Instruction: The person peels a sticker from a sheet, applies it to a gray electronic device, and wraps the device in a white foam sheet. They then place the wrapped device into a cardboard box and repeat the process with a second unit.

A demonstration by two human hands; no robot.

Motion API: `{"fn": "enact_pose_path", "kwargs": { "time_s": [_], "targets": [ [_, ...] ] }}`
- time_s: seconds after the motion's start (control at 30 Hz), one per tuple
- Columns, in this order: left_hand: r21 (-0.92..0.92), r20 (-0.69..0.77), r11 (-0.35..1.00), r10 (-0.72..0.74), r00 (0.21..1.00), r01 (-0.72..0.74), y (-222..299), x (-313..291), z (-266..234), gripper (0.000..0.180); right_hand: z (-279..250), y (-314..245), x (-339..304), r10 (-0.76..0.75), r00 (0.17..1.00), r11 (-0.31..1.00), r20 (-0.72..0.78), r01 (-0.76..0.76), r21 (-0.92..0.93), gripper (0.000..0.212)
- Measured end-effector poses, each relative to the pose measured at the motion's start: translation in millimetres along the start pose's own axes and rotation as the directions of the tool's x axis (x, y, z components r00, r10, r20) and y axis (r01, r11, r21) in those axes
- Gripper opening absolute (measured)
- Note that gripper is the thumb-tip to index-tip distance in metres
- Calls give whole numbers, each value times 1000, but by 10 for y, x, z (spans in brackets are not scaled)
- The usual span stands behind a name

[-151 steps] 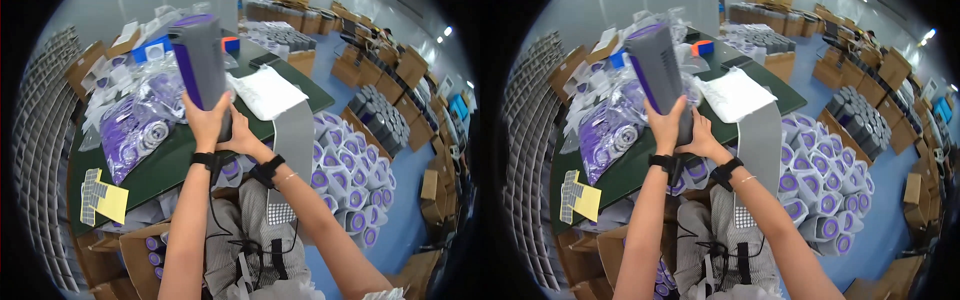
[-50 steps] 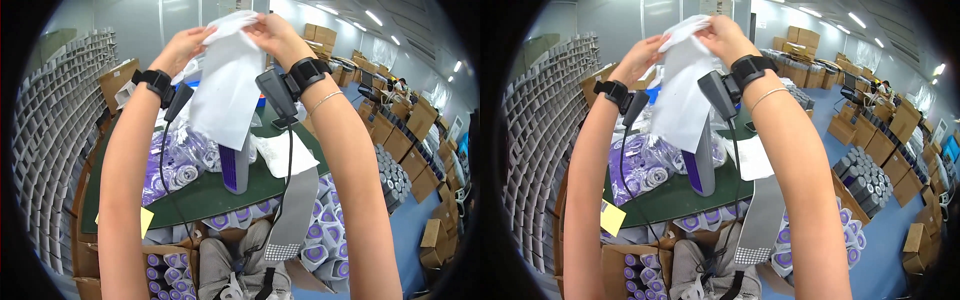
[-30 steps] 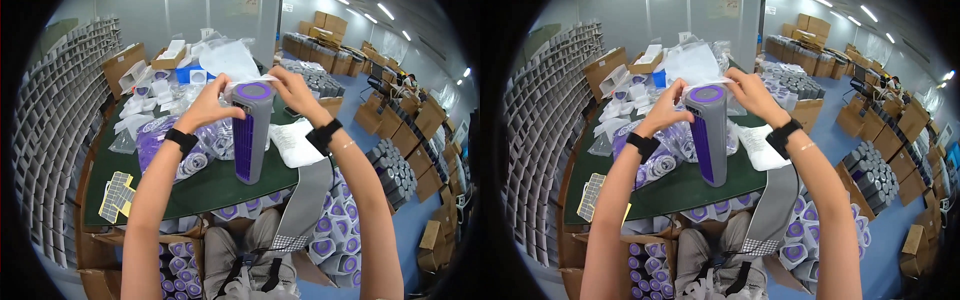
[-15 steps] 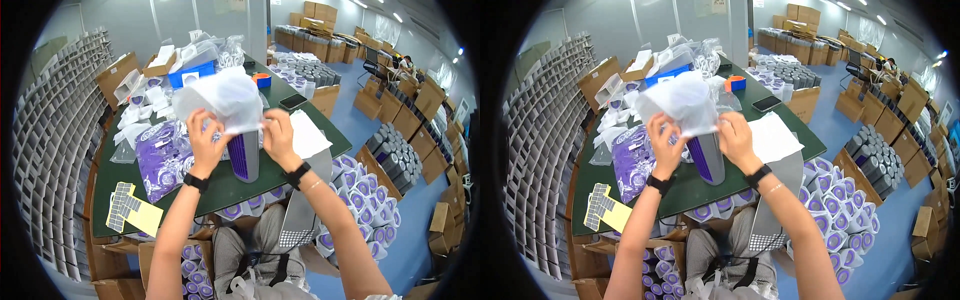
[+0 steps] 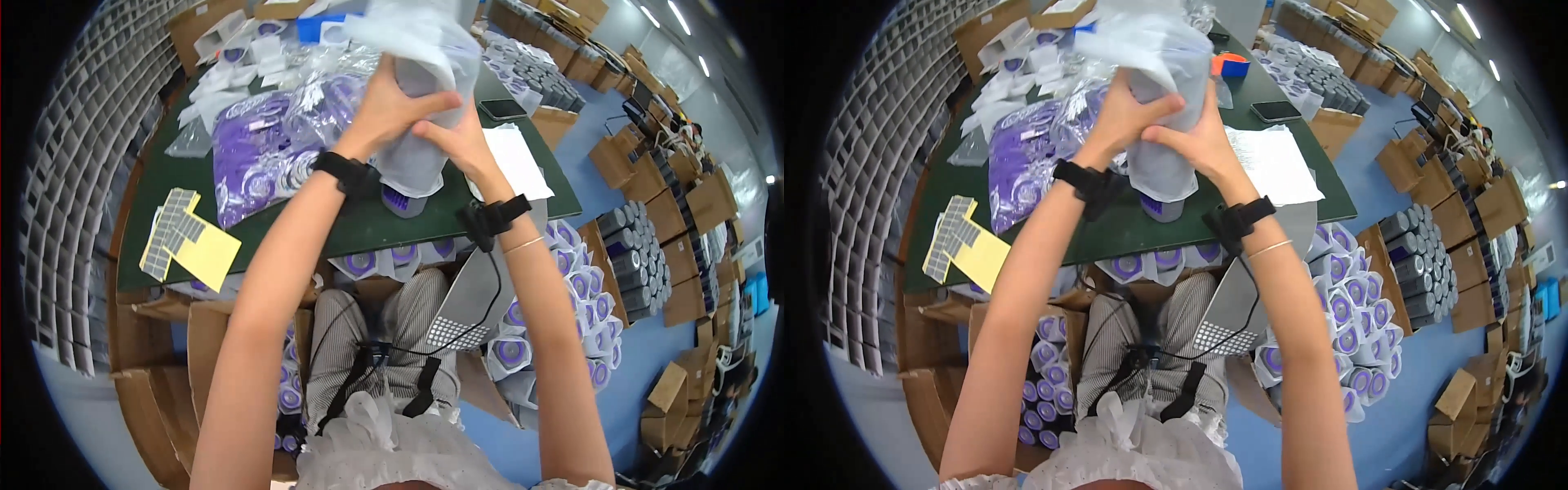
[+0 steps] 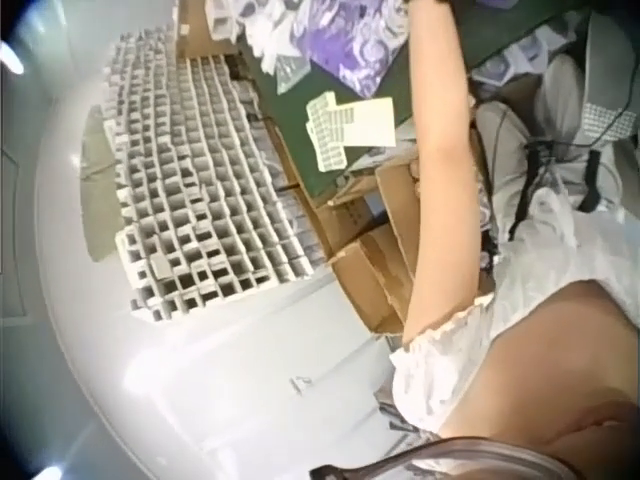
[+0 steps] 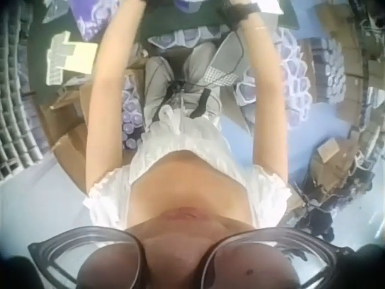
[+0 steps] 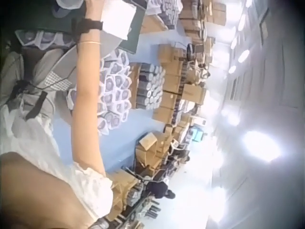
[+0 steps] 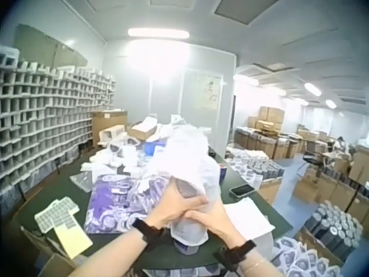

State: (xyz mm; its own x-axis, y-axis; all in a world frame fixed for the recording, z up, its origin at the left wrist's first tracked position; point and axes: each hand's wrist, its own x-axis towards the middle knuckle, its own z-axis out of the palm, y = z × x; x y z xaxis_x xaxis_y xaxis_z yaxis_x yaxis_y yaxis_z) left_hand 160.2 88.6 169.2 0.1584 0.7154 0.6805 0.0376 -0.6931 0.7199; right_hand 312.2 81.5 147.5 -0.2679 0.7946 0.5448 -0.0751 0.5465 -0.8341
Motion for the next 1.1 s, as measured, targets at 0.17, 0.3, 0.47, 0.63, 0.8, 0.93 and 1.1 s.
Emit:
{"fn": "enact_pose_path", "kwargs": {
  "time_s": [0.17,0.3,0.47,0.63,0.8,0.93,1.1],
  "targets": [
    [-61,66,973,-220,973,224,-590,-695,93,95,90,762,-645,105,994,968,36,-94,-233,111],
    [52,-46,972,-225,973,227,-556,-915,147,89,213,1210,-898,226,971,937,-74,-237,-256,97],
    [38,-316,991,-112,942,131,-525,-1049,272,96,336,829,-1109,55,995,902,-85,-86,-422,83],
    [-631,-384,760,-478,790,153,187,-1588,-202,71,885,1,-1656,-63,995,846,-75,14,-533,90],
    [-721,-388,639,-692,609,268,792,-2861,-816,55,1439,-579,-2043,-121,954,811,274,254,-527,80],
    [-652,-671,708,-706,228,272,1293,-3766,-1405,77,1687,-722,-2097,-57,868,881,493,276,-384,56],
    [-753,-638,642,-766,82,141,1616,-4593,-2009,66,1587,-555,-2139,-46,934,890,356,200,-410,31]
  ]
}}
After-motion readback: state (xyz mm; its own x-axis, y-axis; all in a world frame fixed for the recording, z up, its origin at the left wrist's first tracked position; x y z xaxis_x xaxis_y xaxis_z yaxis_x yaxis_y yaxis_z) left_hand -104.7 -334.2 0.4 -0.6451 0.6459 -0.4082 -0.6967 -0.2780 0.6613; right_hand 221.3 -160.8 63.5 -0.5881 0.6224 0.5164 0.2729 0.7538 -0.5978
